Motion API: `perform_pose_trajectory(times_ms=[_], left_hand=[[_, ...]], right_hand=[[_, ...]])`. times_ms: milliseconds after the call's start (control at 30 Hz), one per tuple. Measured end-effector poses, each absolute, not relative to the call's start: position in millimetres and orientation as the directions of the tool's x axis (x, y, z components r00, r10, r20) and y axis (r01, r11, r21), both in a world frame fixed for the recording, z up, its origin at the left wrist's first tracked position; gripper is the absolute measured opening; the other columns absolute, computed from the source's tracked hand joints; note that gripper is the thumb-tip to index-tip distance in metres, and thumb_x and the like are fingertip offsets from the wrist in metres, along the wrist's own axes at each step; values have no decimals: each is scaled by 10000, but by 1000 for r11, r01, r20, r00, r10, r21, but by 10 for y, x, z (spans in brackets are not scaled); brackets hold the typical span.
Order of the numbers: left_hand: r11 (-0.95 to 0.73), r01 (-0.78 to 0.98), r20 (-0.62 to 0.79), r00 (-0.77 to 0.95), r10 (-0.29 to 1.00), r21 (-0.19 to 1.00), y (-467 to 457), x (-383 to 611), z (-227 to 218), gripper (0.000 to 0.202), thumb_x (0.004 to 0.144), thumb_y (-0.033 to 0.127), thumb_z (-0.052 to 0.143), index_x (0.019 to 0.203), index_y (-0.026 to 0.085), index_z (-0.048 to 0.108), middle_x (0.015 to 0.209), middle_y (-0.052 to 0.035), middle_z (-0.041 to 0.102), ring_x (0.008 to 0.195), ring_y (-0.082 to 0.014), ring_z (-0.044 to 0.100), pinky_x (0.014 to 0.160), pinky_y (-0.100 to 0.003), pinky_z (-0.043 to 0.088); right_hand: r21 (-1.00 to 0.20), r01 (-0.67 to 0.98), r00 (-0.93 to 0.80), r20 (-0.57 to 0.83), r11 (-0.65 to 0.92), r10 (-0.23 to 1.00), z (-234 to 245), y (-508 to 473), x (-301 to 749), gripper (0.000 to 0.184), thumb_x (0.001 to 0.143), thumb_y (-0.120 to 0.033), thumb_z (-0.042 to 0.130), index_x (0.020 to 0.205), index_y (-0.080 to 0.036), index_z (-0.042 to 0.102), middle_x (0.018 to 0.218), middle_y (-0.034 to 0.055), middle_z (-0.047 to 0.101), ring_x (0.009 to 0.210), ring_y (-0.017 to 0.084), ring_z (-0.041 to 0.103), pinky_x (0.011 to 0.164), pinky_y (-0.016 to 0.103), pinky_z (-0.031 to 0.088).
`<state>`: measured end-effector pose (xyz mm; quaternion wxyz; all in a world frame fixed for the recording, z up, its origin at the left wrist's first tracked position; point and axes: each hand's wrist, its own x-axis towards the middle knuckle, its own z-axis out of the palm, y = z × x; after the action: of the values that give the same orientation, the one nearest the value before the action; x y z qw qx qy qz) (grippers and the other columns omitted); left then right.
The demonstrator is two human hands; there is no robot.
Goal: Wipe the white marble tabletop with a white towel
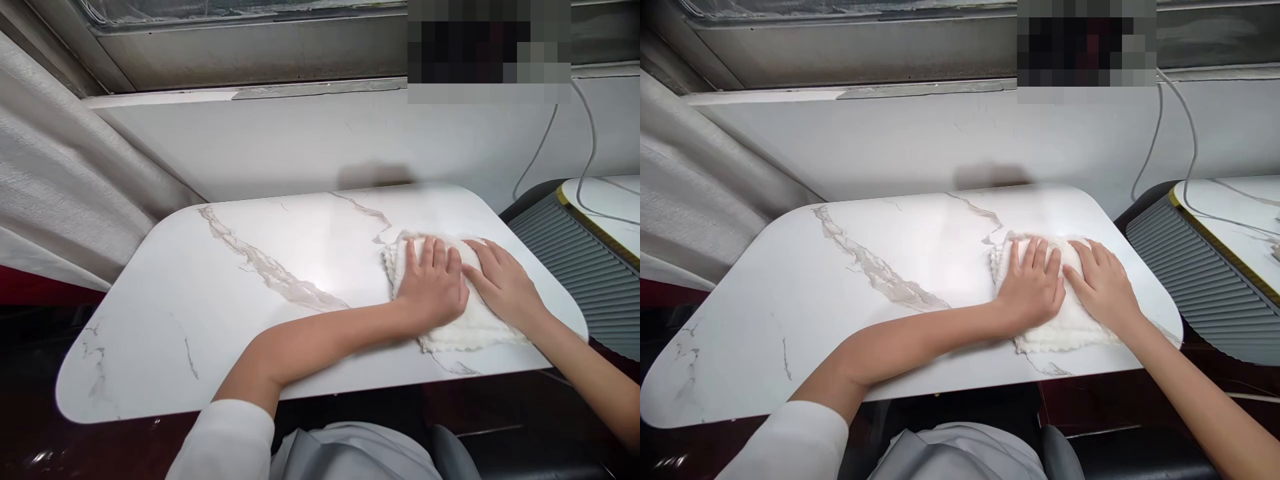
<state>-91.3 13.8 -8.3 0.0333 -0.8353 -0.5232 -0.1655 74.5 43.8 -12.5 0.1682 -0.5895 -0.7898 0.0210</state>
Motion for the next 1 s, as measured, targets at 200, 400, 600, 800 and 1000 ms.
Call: perform_pose_trajectory(times_ms=[200, 400, 600, 800, 1000], left_hand=[[-517, 853, 328, 468, 820, 74, -304, -939, -58, 556, 1017, 317, 296, 1474, 34, 439, 1534, -218, 452, 1450, -361, 385, 1181, -570, 292], [-530, 847, 362, 482, 797, 37, -525, -1096, -53, 557, 1008, 343, 298, 1453, 64, 481, 1514, -190, 489, 1427, -351, 424, 1163, -549, 320], [-535, 844, 349, 495, 796, 24, -644, -1353, -57, 563, 1005, 352, 320, 1465, 61, 463, 1532, -190, 465, 1444, -352, 398, 1170, -551, 315], [-492, 869, 308, 455, 835, 50, -605, -1536, -42, 554, 1006, 348, 310, 1464, 80, 470, 1540, -178, 458, 1449, -343, 392, 1180, -553, 310], [-427, 896, 231, 393, 890, 123, -290, -1626, -29, 553, 1008, 339, 329, 1483, 75, 431, 1567, -181, 418, 1468, -337, 357, 1207, -566, 264]], right_hand=[[-187, 960, -174, 190, 210, 966, -129, -128, 755, 600, 977, -575, 200, 1411, -244, 449, 1501, 172, 459, 1440, 396, 370, 1149, 631, 324], [-162, 963, -175, 230, 215, 957, -156, -399, 600, 609, 1000, -530, 199, 1435, -186, 451, 1571, 194, 377, 1495, 403, 263, 1163, 663, 269], [-147, 946, -247, 249, 289, 936, -164, -482, 352, 556, 1009, -480, 231, 1473, -222, 396, 1618, 176, 302, 1520, 382, 201, 1165, 698, 220], [-178, 915, -318, 229, 361, 920, -155, -316, 167, 539, 1001, -481, 250, 1444, -230, 425, 1558, 164, 390, 1495, 357, 284, 1175, 659, 256], [-209, 883, -368, 244, 419, 897, -146, 100, 12, 513, 990, -446, 268, 1396, -207, 473, 1492, 185, 457, 1433, 346, 389, 1170, 640, 264]])
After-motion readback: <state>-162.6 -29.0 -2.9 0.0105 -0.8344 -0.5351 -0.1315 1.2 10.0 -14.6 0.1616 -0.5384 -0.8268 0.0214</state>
